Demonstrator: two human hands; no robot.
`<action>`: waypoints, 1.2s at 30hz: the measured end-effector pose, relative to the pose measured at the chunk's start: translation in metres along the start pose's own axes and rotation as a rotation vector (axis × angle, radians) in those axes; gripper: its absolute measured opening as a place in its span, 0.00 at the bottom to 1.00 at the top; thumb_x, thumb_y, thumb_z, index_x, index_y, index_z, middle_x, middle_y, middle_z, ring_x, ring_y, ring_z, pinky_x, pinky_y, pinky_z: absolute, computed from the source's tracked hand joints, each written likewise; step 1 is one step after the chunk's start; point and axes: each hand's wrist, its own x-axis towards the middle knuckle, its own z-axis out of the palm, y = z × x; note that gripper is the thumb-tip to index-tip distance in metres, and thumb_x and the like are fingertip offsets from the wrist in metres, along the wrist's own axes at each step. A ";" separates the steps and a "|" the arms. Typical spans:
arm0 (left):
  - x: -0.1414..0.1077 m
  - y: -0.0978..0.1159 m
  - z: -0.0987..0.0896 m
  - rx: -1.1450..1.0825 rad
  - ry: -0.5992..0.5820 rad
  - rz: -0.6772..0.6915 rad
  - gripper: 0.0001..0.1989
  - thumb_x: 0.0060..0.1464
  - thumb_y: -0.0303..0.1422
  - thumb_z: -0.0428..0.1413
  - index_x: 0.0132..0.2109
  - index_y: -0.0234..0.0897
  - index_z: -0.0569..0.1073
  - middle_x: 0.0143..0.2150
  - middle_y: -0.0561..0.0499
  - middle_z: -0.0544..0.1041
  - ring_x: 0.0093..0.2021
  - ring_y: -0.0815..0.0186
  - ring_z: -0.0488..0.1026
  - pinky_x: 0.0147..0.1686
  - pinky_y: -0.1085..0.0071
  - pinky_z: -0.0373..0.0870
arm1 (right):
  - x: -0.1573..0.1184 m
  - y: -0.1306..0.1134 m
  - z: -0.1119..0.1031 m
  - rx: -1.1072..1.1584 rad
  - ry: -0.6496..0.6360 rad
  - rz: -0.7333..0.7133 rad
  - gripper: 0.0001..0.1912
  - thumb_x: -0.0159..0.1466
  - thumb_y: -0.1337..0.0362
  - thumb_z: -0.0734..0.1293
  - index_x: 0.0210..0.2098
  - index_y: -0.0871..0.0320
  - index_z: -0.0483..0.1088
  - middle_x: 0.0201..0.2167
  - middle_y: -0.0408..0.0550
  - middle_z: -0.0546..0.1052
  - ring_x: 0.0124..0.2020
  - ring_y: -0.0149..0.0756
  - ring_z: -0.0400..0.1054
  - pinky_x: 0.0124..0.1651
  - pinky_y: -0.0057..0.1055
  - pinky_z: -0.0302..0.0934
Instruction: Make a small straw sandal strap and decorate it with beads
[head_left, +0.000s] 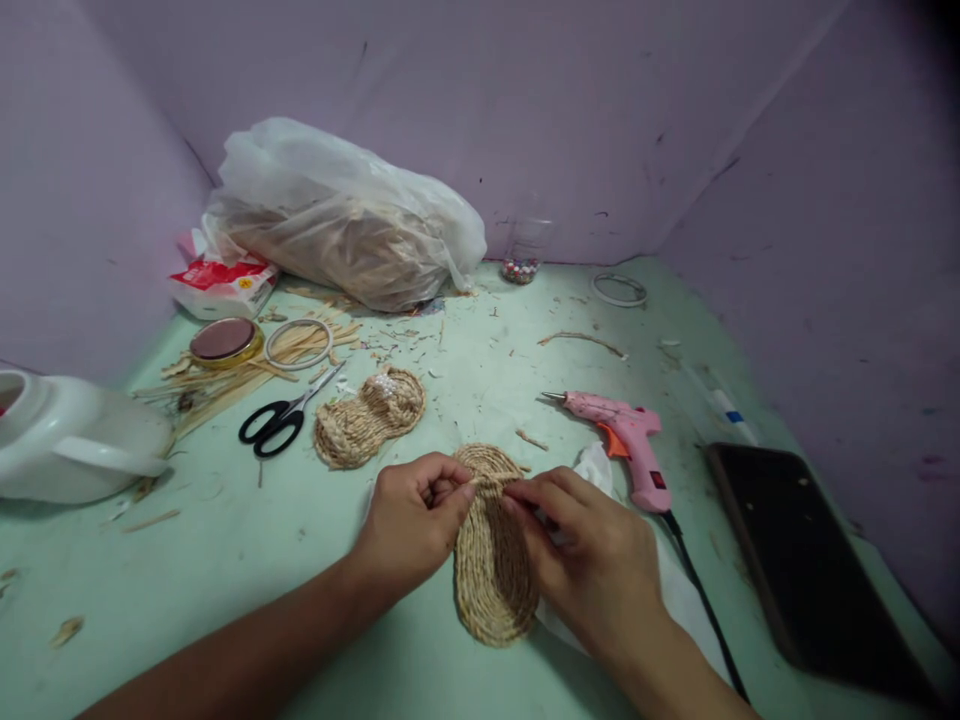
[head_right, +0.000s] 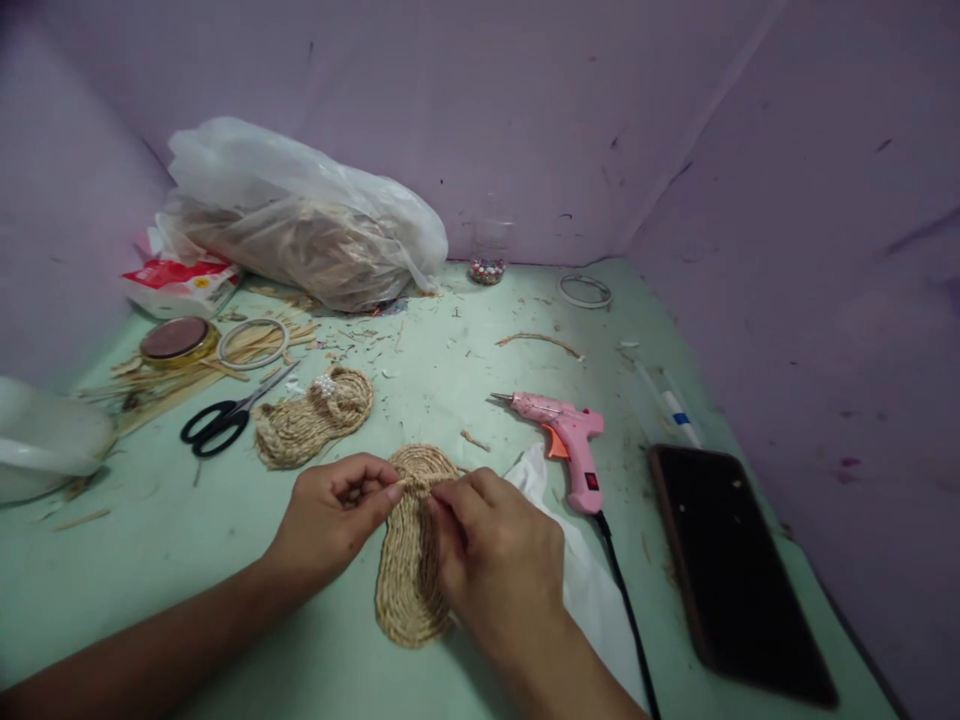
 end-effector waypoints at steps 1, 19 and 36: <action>0.000 0.000 0.000 -0.003 0.001 -0.002 0.06 0.44 0.33 0.56 0.27 0.34 0.72 0.17 0.58 0.62 0.18 0.74 0.58 0.18 0.78 0.55 | 0.000 0.000 0.001 -0.003 0.003 0.004 0.08 0.60 0.65 0.63 0.32 0.57 0.75 0.24 0.46 0.75 0.23 0.33 0.69 0.23 0.26 0.58; 0.000 0.004 -0.003 0.033 -0.028 0.031 0.08 0.45 0.35 0.54 0.27 0.33 0.70 0.17 0.58 0.61 0.18 0.74 0.57 0.18 0.77 0.55 | 0.005 0.000 0.000 0.059 0.001 0.071 0.10 0.57 0.64 0.64 0.40 0.57 0.70 0.38 0.50 0.74 0.29 0.36 0.70 0.27 0.30 0.62; 0.000 0.004 -0.004 0.047 -0.049 0.036 0.08 0.45 0.35 0.54 0.27 0.33 0.69 0.19 0.57 0.63 0.19 0.73 0.59 0.19 0.77 0.57 | 0.008 -0.001 0.007 0.044 0.000 0.111 0.04 0.58 0.64 0.64 0.33 0.56 0.70 0.31 0.44 0.76 0.25 0.34 0.69 0.25 0.29 0.59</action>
